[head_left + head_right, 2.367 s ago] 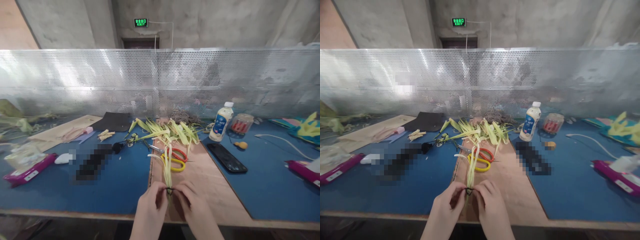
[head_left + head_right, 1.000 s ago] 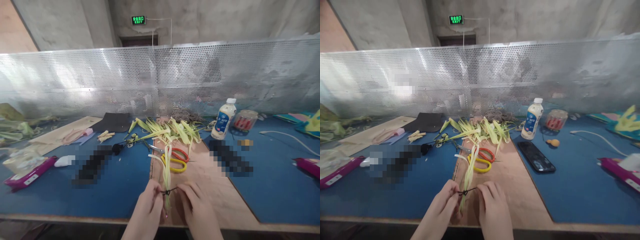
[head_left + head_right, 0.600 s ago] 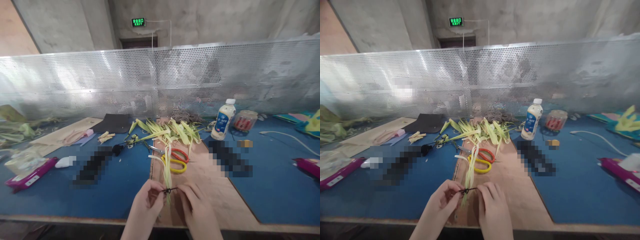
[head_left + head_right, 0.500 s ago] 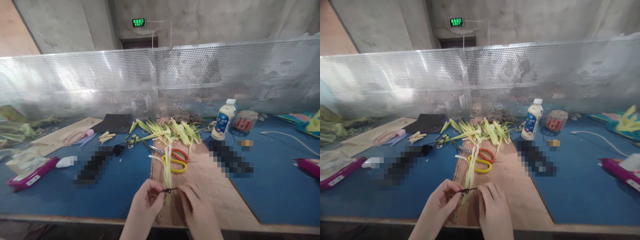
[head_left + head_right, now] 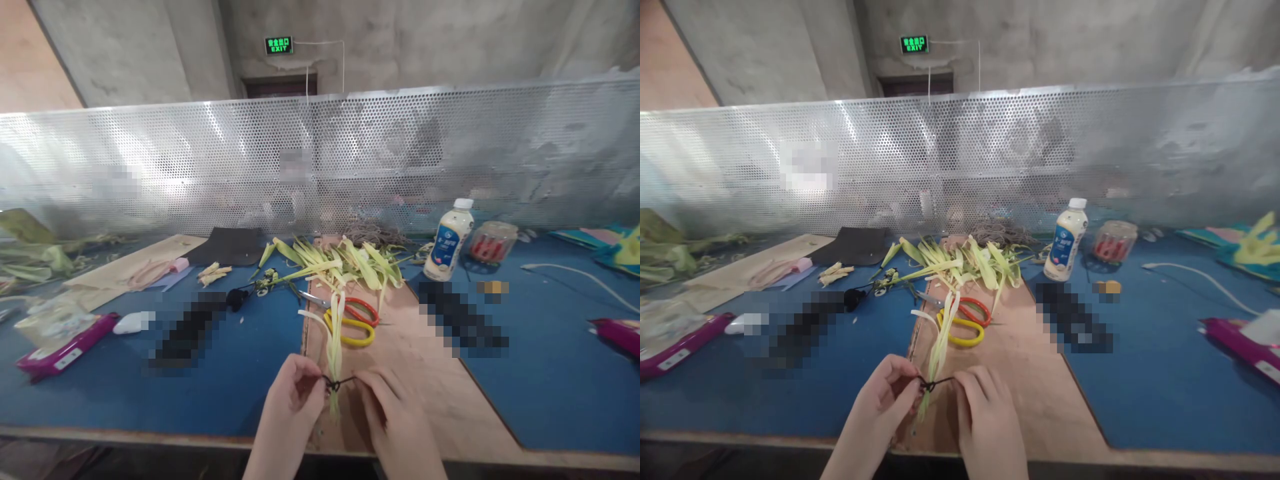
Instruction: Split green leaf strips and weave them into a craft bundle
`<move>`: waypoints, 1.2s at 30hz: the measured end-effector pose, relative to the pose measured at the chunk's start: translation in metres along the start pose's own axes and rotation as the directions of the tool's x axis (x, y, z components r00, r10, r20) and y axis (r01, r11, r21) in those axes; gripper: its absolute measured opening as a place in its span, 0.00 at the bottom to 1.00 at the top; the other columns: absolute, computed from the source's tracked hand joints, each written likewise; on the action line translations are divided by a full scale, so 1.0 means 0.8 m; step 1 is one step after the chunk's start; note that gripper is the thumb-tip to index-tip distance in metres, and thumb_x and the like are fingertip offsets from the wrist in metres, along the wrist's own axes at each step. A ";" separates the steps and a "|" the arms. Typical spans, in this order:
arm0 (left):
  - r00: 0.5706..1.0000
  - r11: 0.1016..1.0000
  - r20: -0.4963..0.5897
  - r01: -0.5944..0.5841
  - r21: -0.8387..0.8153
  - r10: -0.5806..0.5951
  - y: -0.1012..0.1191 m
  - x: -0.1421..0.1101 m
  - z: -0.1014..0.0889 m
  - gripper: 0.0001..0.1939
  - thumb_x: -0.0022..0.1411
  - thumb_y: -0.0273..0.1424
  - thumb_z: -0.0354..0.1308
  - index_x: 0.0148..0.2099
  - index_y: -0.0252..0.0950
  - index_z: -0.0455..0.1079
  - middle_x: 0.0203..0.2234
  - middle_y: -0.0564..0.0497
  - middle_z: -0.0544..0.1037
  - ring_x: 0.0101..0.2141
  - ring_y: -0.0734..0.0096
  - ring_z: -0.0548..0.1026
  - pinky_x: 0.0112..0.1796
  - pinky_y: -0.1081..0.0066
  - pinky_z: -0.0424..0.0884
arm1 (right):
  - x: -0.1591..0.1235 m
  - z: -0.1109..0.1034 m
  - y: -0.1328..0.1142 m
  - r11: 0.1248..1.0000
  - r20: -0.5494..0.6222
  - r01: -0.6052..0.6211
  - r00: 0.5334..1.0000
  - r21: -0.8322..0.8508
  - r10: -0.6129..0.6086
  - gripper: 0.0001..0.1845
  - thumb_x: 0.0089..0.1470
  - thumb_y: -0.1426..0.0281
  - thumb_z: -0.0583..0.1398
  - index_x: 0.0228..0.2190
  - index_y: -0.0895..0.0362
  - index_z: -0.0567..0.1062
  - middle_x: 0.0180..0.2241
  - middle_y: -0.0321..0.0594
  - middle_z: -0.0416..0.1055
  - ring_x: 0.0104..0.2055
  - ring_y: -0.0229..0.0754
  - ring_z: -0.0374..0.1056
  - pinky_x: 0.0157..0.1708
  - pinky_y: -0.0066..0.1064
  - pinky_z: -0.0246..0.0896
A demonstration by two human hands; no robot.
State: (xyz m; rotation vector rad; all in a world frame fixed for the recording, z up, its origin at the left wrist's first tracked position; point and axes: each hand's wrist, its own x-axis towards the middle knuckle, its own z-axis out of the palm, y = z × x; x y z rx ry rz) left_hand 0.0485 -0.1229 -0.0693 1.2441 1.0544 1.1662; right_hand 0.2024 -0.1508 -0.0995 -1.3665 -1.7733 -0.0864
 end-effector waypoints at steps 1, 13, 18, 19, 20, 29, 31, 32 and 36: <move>1.000 1.000 -0.001 -0.001 -0.001 0.001 0.001 -0.001 0.001 0.07 0.49 0.30 0.55 0.30 0.36 0.59 0.21 0.57 0.65 0.21 0.79 0.64 0.23 0.78 0.61 | 0.000 0.000 0.000 1.000 -0.003 0.001 1.000 -0.003 -0.001 0.10 0.57 0.72 0.48 0.31 0.55 0.69 0.29 0.39 0.69 0.30 0.41 0.66 0.30 0.32 0.62; 0.994 0.949 -0.027 -0.097 0.300 0.110 0.006 -0.012 0.000 0.08 0.56 0.32 0.48 0.38 0.36 0.64 0.28 0.50 0.71 0.28 0.71 0.70 0.30 0.74 0.67 | 0.001 0.000 -0.001 1.000 -0.016 -0.006 1.000 -0.003 0.006 0.10 0.57 0.73 0.49 0.32 0.56 0.70 0.28 0.40 0.69 0.31 0.41 0.66 0.30 0.32 0.62; 0.973 0.817 0.108 -0.229 0.530 0.203 0.004 -0.013 -0.001 0.08 0.58 0.30 0.45 0.36 0.36 0.65 0.27 0.51 0.70 0.24 0.74 0.68 0.27 0.75 0.65 | 0.000 -0.001 0.000 1.000 0.019 -0.003 1.000 0.004 0.003 0.09 0.56 0.74 0.50 0.33 0.55 0.69 0.30 0.40 0.69 0.32 0.41 0.66 0.31 0.32 0.62; 0.967 0.768 0.130 -0.252 0.588 0.218 0.005 -0.013 -0.002 0.08 0.58 0.29 0.45 0.36 0.36 0.65 0.26 0.51 0.69 0.23 0.75 0.67 0.26 0.76 0.64 | 0.000 -0.001 0.000 1.000 0.022 -0.002 1.000 0.002 0.002 0.08 0.56 0.73 0.50 0.33 0.55 0.69 0.30 0.40 0.69 0.32 0.41 0.66 0.31 0.32 0.62; 0.960 0.715 0.154 -0.278 0.641 0.235 0.007 -0.013 -0.003 0.09 0.59 0.29 0.45 0.36 0.36 0.66 0.26 0.51 0.69 0.23 0.74 0.67 0.26 0.76 0.64 | 0.000 -0.001 0.000 1.000 0.021 0.002 1.000 0.000 -0.002 0.08 0.56 0.73 0.50 0.33 0.55 0.70 0.30 0.40 0.69 0.32 0.41 0.66 0.31 0.32 0.62; 0.945 0.418 0.237 -0.314 0.852 0.227 0.020 -0.004 -0.019 0.12 0.61 0.27 0.43 0.31 0.36 0.67 0.27 0.50 0.69 0.30 0.69 0.70 0.34 0.70 0.65 | 0.003 -0.001 -0.002 0.997 0.001 0.033 0.999 -0.064 -0.033 0.10 0.55 0.74 0.50 0.30 0.56 0.71 0.27 0.40 0.67 0.30 0.42 0.64 0.28 0.33 0.61; 0.947 0.400 0.237 -0.307 0.863 0.216 0.023 -0.003 -0.019 0.13 0.62 0.28 0.41 0.31 0.36 0.66 0.28 0.49 0.70 0.31 0.68 0.69 0.35 0.68 0.65 | 0.003 0.000 -0.003 0.996 0.001 0.045 0.999 -0.075 -0.045 0.11 0.54 0.75 0.50 0.30 0.56 0.71 0.27 0.41 0.67 0.30 0.42 0.64 0.28 0.33 0.61; 0.949 0.394 0.235 -0.302 0.868 0.210 0.024 -0.002 -0.020 0.13 0.62 0.28 0.40 0.31 0.36 0.66 0.29 0.49 0.70 0.32 0.67 0.69 0.35 0.68 0.65 | 0.003 -0.001 -0.004 0.996 -0.001 0.049 0.999 -0.081 -0.049 0.11 0.54 0.76 0.50 0.30 0.56 0.72 0.27 0.41 0.67 0.30 0.42 0.64 0.28 0.33 0.60; 0.953 0.363 0.213 -0.282 0.888 0.218 0.026 0.001 -0.024 0.15 0.63 0.28 0.39 0.31 0.36 0.65 0.28 0.49 0.71 0.32 0.66 0.69 0.35 0.67 0.64 | 0.003 -0.003 -0.005 0.992 0.000 0.063 0.998 -0.109 -0.064 0.12 0.54 0.76 0.49 0.29 0.56 0.72 0.26 0.41 0.67 0.29 0.42 0.63 0.27 0.33 0.60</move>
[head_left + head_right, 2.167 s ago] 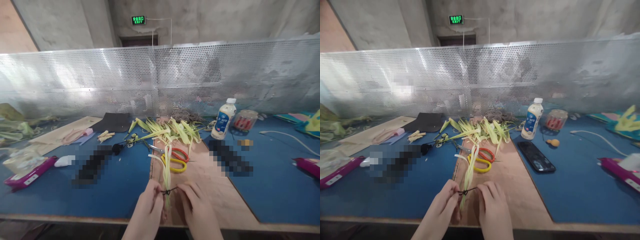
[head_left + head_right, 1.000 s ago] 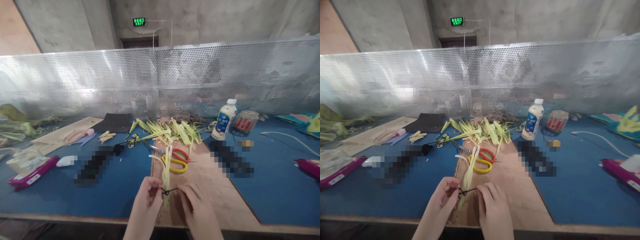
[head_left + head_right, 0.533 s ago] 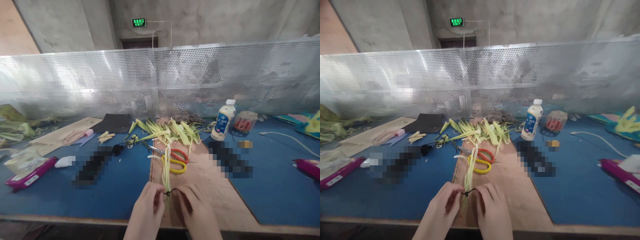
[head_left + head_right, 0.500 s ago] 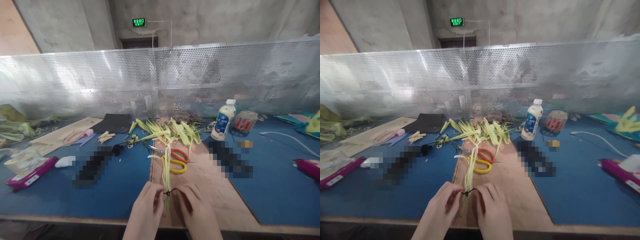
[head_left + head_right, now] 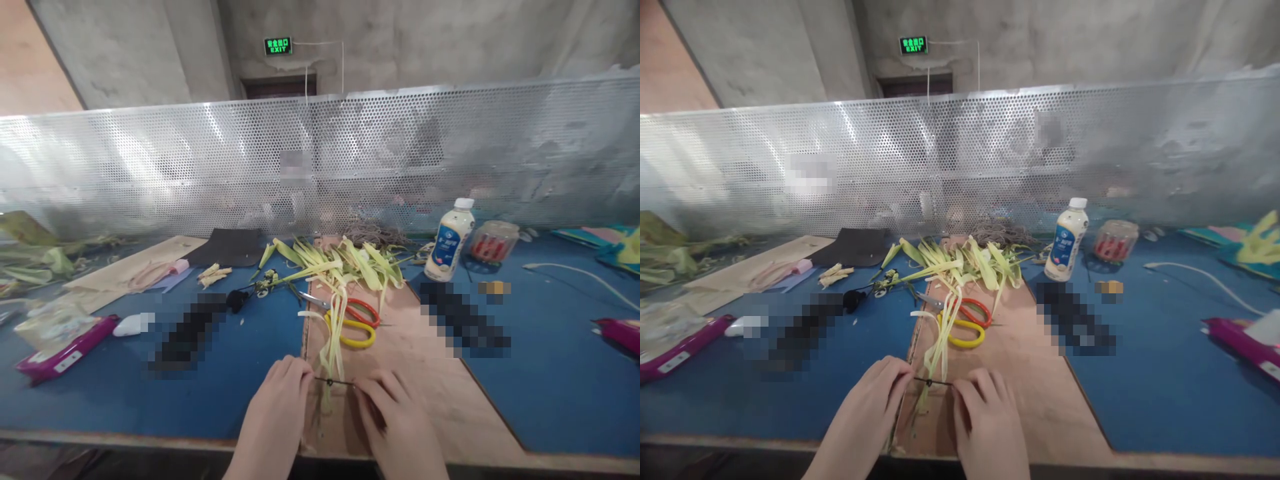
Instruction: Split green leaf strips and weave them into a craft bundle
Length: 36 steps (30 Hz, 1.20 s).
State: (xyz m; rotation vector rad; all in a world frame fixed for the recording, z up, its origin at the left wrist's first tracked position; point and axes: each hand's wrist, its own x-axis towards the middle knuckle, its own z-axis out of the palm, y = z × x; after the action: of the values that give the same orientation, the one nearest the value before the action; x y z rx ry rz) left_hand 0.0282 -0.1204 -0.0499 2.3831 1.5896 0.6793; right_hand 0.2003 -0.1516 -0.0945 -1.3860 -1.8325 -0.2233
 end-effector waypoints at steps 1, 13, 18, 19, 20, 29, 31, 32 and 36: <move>1.000 1.000 -0.004 0.002 0.011 -0.002 -0.002 0.000 0.000 0.15 0.63 0.28 0.39 0.30 0.36 0.65 0.28 0.49 0.71 0.31 0.66 0.69 0.35 0.67 0.64 | 0.000 -0.001 0.000 1.000 0.006 0.007 1.000 -0.004 -0.007 0.12 0.54 0.76 0.49 0.29 0.56 0.72 0.26 0.41 0.66 0.29 0.42 0.63 0.27 0.33 0.60; 0.998 0.999 -0.054 0.023 0.045 -0.021 -0.022 -0.002 0.005 0.14 0.64 0.29 0.38 0.29 0.38 0.62 0.25 0.52 0.70 0.29 0.68 0.67 0.32 0.70 0.60 | 0.000 -0.006 -0.004 0.999 0.036 0.043 0.998 -0.026 -0.042 0.11 0.52 0.76 0.50 0.27 0.55 0.71 0.27 0.40 0.67 0.30 0.43 0.62 0.27 0.34 0.56; 0.998 0.998 -0.057 0.040 0.046 -0.037 -0.020 -0.002 0.001 0.14 0.63 0.28 0.39 0.28 0.38 0.61 0.24 0.53 0.70 0.29 0.69 0.67 0.32 0.71 0.60 | 0.001 -0.009 -0.006 0.998 0.055 0.053 0.997 -0.023 -0.052 0.10 0.50 0.77 0.51 0.25 0.55 0.70 0.25 0.38 0.66 0.30 0.43 0.60 0.28 0.34 0.52; 0.997 0.998 -0.063 0.043 0.048 -0.040 -0.019 -0.002 0.000 0.14 0.63 0.28 0.39 0.27 0.38 0.60 0.24 0.53 0.69 0.29 0.69 0.66 0.32 0.72 0.60 | 0.001 -0.009 -0.006 0.998 0.059 0.050 0.997 -0.027 -0.049 0.10 0.49 0.77 0.52 0.25 0.55 0.70 0.25 0.38 0.66 0.30 0.43 0.60 0.28 0.34 0.51; 0.997 0.998 -0.070 0.047 0.052 -0.044 -0.019 -0.003 -0.002 0.14 0.63 0.28 0.39 0.27 0.38 0.59 0.23 0.53 0.69 0.28 0.69 0.66 0.31 0.72 0.60 | 0.001 -0.009 -0.007 0.998 0.058 0.049 0.997 -0.034 -0.047 0.09 0.49 0.77 0.52 0.24 0.55 0.69 0.25 0.38 0.66 0.30 0.43 0.59 0.28 0.34 0.51; 0.998 0.998 -0.066 0.026 0.061 -0.022 -0.022 -0.017 0.003 0.14 0.61 0.22 0.38 0.25 0.37 0.55 0.21 0.54 0.66 0.26 0.70 0.63 0.29 0.73 0.57 | -0.012 -0.004 -0.006 0.991 -0.026 -0.007 1.000 -0.134 0.004 0.10 0.49 0.76 0.53 0.19 0.56 0.63 0.22 0.38 0.62 0.27 0.42 0.58 0.28 0.33 0.51; 0.998 0.999 -0.059 0.016 0.044 -0.013 -0.023 -0.020 0.006 0.13 0.60 0.22 0.38 0.24 0.37 0.55 0.21 0.54 0.66 0.26 0.70 0.62 0.29 0.72 0.56 | -0.016 0.000 -0.005 0.990 -0.068 -0.032 0.997 -0.136 0.023 0.09 0.50 0.75 0.53 0.20 0.56 0.64 0.22 0.39 0.61 0.26 0.41 0.58 0.27 0.33 0.52; 0.998 1.000 -0.057 0.011 0.024 -0.010 -0.023 -0.021 0.007 0.13 0.60 0.22 0.38 0.24 0.37 0.55 0.21 0.54 0.66 0.26 0.70 0.62 0.29 0.72 0.56 | -0.016 0.001 -0.004 0.991 -0.086 -0.043 0.996 -0.130 0.032 0.09 0.51 0.74 0.53 0.21 0.56 0.64 0.22 0.39 0.62 0.26 0.41 0.58 0.27 0.33 0.52; 0.998 0.983 -0.036 0.038 -0.181 -0.046 -0.018 -0.027 0.003 0.13 0.63 0.28 0.40 0.27 0.37 0.58 0.24 0.53 0.67 0.28 0.70 0.64 0.32 0.72 0.58 | -0.012 -0.001 -0.002 0.994 -0.080 -0.107 0.991 0.025 0.109 0.08 0.54 0.71 0.52 0.25 0.55 0.68 0.24 0.39 0.64 0.27 0.40 0.62 0.26 0.30 0.56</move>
State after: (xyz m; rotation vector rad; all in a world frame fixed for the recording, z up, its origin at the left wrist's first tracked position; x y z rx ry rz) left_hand 0.0112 -0.1343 -0.0637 2.2136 1.5185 0.8299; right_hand 0.2003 -0.1597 -0.0999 -1.4362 -1.6836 -0.2010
